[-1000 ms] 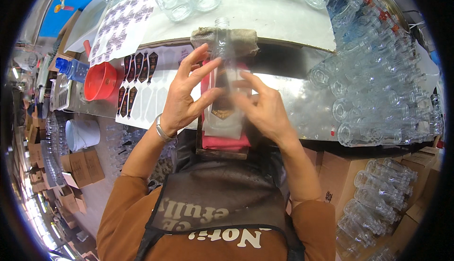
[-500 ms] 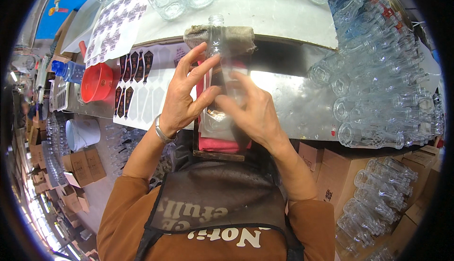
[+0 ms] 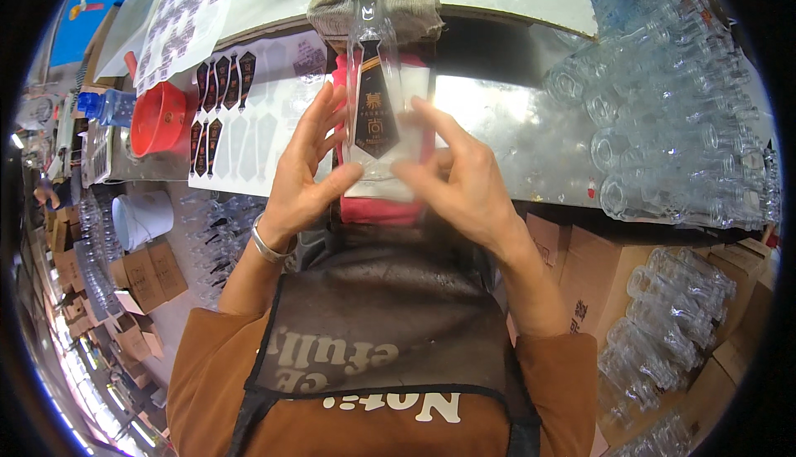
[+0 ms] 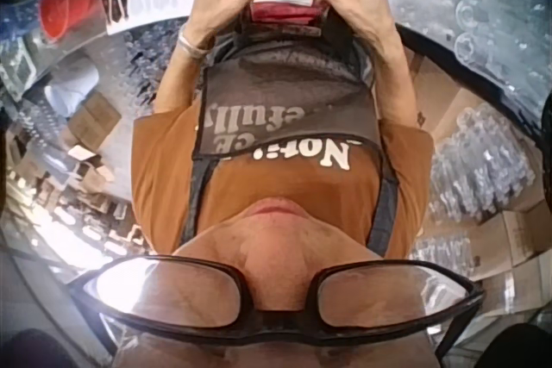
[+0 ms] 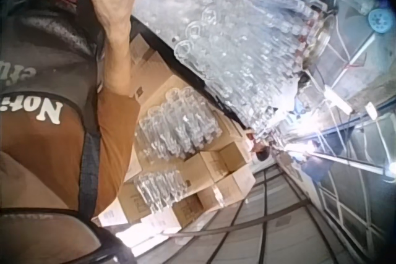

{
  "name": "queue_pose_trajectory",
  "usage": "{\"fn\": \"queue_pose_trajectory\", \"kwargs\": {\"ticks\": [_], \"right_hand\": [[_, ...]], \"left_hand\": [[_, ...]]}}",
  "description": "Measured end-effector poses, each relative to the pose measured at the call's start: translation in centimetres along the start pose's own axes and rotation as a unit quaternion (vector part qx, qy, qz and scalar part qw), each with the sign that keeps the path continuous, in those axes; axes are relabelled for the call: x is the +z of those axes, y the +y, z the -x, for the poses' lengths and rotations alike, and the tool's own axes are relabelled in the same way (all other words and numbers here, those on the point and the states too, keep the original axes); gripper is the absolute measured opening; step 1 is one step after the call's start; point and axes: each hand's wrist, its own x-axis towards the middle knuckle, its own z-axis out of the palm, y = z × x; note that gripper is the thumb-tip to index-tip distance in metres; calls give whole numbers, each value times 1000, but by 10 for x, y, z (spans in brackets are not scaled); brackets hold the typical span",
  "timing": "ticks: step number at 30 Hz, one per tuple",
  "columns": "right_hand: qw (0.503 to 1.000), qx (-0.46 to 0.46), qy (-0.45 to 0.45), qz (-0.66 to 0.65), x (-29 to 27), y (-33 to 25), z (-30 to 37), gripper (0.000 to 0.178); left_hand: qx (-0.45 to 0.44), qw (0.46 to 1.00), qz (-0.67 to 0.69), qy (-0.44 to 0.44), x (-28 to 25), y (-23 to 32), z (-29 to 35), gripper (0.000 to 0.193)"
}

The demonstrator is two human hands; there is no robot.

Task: The person repeatedly applies a pre-cut label to clear plastic bottles, smooths it with a black squeegee, and places the finished bottle aside. The process is repeated for multiple bottles in a consistent sequence.

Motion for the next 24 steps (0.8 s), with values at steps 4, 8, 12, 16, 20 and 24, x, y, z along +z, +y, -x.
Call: {"fn": "queue_pose_trajectory", "kwargs": {"ticks": [4,8,12,16,20,24], "right_hand": [[999,41,-6,-34,0,5,-18,57],[999,11,16,-39,4,6,-22,52],[999,23,4,-28,7,0,-21,51],[999,17,8,-40,8,5,-22,52],[998,15,23,-56,8,5,-22,52],[998,15,22,-57,7,6,-23,52]], "left_hand": [[-65,985,156,27,4,-2,-12,77],[-44,987,156,8,9,-7,-18,68],[-43,986,162,8,9,-4,-18,66],[-37,984,173,7,10,-4,-18,66],[-41,985,167,11,11,-3,-18,66],[-44,985,164,17,12,-4,-19,66]]}}
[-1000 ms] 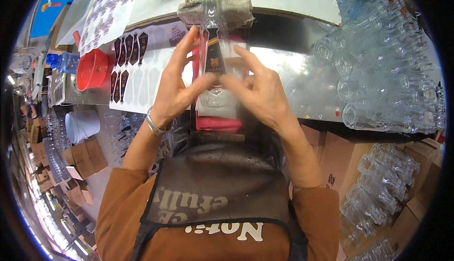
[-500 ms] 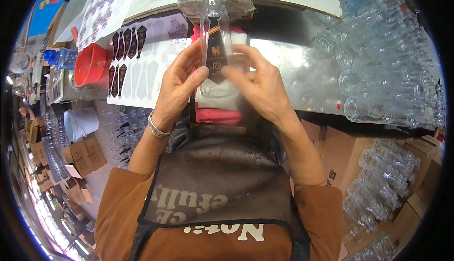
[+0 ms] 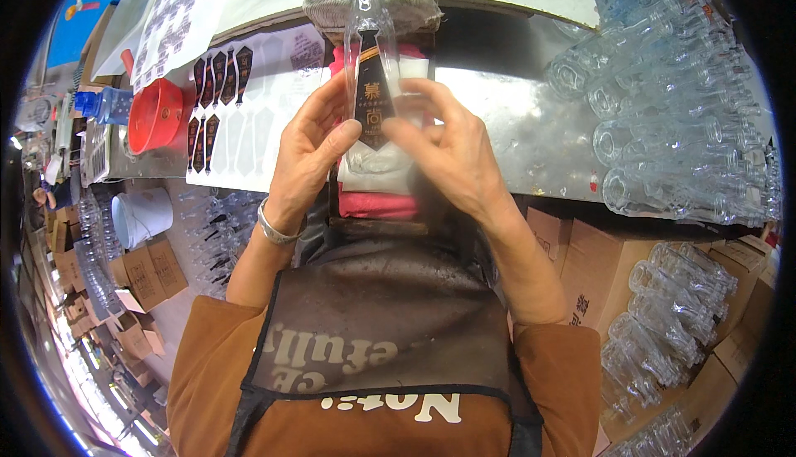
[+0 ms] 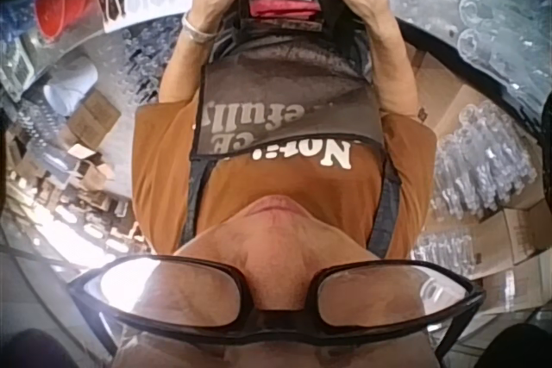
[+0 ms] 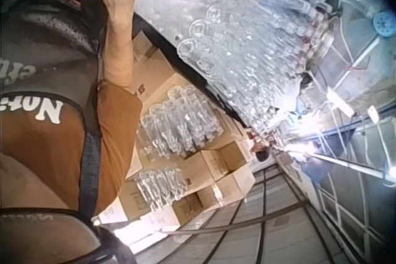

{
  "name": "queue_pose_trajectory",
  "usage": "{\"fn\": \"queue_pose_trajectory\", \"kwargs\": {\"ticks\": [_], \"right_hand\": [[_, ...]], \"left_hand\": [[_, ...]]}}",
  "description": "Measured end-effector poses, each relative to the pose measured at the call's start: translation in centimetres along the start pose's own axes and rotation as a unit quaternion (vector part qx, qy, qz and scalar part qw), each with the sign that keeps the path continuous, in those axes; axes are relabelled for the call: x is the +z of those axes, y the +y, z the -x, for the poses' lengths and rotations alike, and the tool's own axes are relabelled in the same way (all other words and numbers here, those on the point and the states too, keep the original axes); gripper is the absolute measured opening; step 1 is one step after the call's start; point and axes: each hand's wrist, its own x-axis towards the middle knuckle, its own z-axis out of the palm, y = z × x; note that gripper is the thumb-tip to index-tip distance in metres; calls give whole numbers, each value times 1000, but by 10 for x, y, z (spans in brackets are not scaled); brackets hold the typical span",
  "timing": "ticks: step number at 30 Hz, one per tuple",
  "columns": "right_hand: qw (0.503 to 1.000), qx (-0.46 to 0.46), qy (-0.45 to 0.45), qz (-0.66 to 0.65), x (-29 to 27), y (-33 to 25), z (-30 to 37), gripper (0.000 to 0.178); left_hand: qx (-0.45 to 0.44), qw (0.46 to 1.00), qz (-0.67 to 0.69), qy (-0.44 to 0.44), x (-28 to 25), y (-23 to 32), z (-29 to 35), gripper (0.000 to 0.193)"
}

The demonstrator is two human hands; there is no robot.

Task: The person repeatedly applies a pre-cut label to clear plastic bottles, smooths it with a black squeegee, and places the finished bottle aside. The process is repeated for multiple bottles in a consistent sequence.

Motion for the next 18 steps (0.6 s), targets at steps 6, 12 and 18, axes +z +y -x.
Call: {"fn": "queue_pose_trajectory", "kwargs": {"ticks": [6,12,18], "right_hand": [[1000,7,-21,-11,-4,1,0,49],[999,13,-30,-42,-7,9,-2,44],[998,6,-21,-53,-4,9,1,45]], "left_hand": [[0,1000,8,4,1,1,1,65],[-15,999,25,16,0,-1,1,63],[-4,1000,15,15,0,-4,2,62]]}}
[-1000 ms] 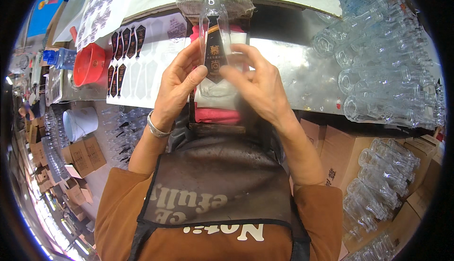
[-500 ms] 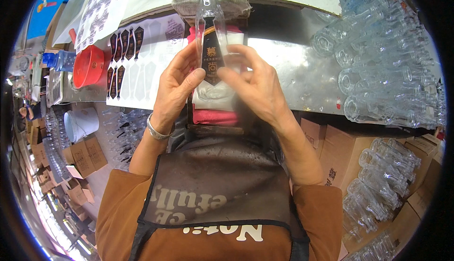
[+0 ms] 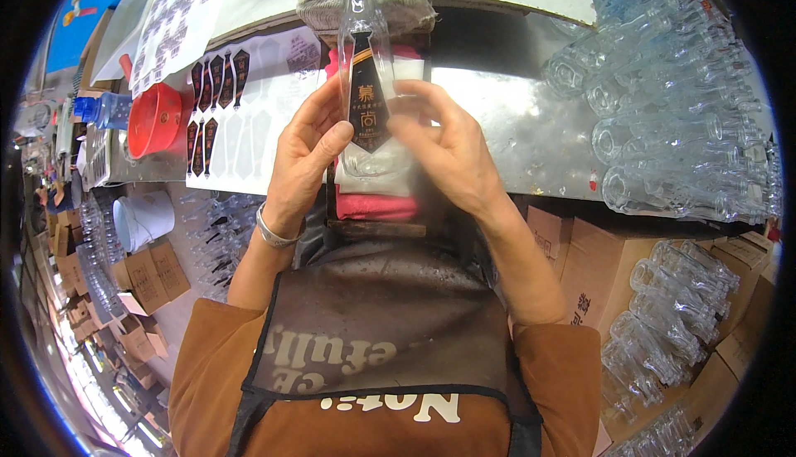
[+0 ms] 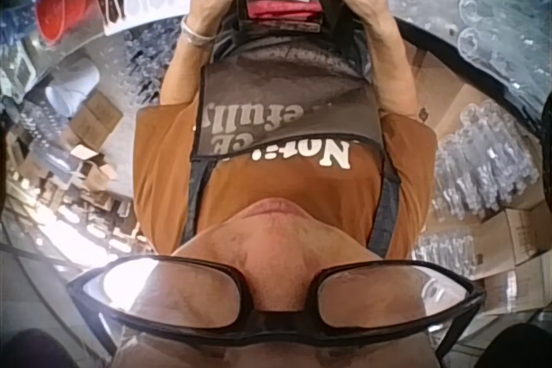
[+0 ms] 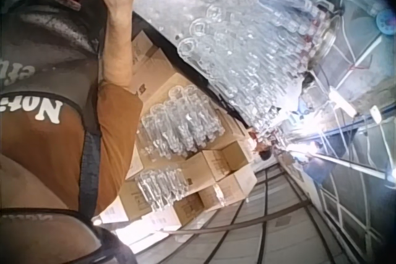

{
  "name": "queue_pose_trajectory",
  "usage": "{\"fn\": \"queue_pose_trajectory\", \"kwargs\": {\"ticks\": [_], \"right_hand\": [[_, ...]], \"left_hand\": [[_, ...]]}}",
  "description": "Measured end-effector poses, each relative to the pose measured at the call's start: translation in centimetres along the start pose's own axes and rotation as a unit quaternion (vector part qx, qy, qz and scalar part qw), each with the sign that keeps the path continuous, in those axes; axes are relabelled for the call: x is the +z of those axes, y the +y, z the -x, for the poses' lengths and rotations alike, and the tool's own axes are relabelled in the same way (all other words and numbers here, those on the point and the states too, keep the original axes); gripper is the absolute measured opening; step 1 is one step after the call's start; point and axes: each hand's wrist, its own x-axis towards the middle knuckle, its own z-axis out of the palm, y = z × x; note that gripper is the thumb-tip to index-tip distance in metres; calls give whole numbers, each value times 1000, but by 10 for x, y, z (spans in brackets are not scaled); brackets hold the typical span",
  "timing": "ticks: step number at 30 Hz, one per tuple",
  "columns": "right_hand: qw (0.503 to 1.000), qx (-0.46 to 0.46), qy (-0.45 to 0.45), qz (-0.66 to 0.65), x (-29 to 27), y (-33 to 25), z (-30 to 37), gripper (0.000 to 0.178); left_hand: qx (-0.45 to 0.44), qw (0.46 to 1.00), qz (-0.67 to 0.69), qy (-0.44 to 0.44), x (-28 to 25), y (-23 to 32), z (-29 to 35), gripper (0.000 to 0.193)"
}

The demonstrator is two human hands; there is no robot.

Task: The person repeatedly applies a pre-cut label to clear plastic bottles, smooths it with a black squeegee, and places the finished bottle aside. The process is repeated for multiple bottles in a consistent sequence.

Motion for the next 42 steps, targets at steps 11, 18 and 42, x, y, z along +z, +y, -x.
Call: {"fn": "queue_pose_trajectory", "kwargs": {"ticks": [11,18,42], "right_hand": [[999,0,-28,30,-10,-6,-9,44],[997,-12,0,70,-8,-12,-33,45],[990,13,1,142,-14,-30,-87,60]], "left_hand": [[-11,999,-27,18,-10,9,-15,58],[-37,994,-54,87,7,32,-62,46],[-27,997,-24,67,15,25,-49,58]]}}
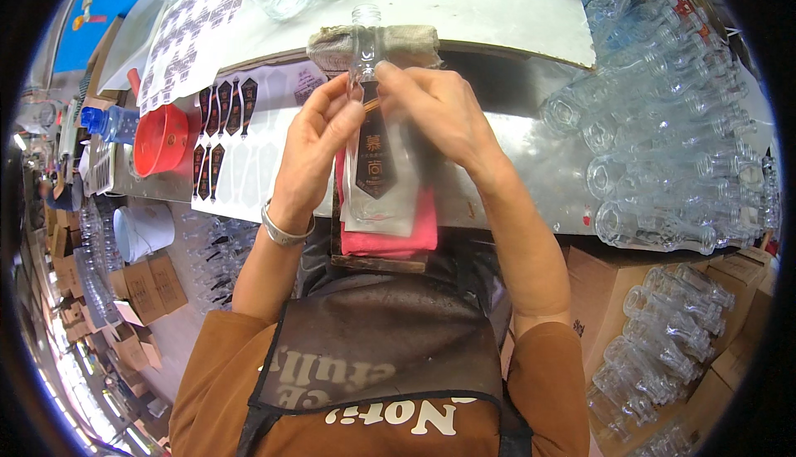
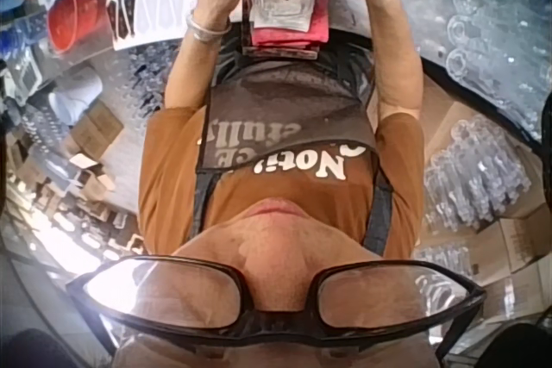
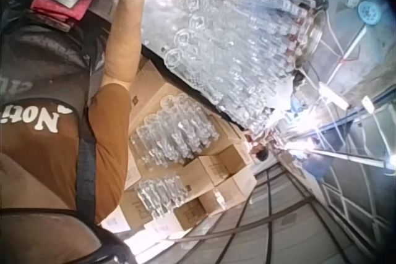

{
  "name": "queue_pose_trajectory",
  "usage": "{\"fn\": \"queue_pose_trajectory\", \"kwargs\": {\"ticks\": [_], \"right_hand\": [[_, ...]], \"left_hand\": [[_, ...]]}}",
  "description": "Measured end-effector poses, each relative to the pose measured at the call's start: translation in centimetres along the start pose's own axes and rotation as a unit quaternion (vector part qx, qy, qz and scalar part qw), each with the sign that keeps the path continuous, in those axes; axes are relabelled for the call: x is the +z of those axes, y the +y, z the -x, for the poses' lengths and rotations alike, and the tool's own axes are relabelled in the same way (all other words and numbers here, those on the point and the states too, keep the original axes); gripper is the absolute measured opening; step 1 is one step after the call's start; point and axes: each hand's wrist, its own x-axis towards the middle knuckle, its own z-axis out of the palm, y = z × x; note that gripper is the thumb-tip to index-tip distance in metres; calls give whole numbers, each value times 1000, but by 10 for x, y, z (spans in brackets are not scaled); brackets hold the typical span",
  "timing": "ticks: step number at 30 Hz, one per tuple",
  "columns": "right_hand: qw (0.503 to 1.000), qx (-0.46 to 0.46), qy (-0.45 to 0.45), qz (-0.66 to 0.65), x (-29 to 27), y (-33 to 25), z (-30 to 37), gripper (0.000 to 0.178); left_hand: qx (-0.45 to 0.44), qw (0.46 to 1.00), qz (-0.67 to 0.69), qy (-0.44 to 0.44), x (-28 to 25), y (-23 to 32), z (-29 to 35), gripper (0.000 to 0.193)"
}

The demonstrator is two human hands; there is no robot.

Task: The person repeatedly applies a pre-cut label to clear plastic bottles, smooths it with a black squeegee, and places the finished bottle aside. The process is repeated for multiple bottles in a consistent sequence.

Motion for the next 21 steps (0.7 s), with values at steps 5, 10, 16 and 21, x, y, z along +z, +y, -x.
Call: {"fn": "queue_pose_trajectory", "kwargs": {"ticks": [5,10,16,21], "right_hand": [[999,-2,-6,49,0,-4,-1,59],[999,3,-6,43,1,-5,-1,57],[999,-8,-8,49,0,-5,-2,58],[999,-14,-9,52,-1,-1,-3,58]], "left_hand": [[9,998,41,-46,-1,-6,6,71],[12,998,59,-37,1,-5,6,73],[18,997,71,-41,2,-6,6,74],[-6,1000,24,-5,1,2,3,60]]}}
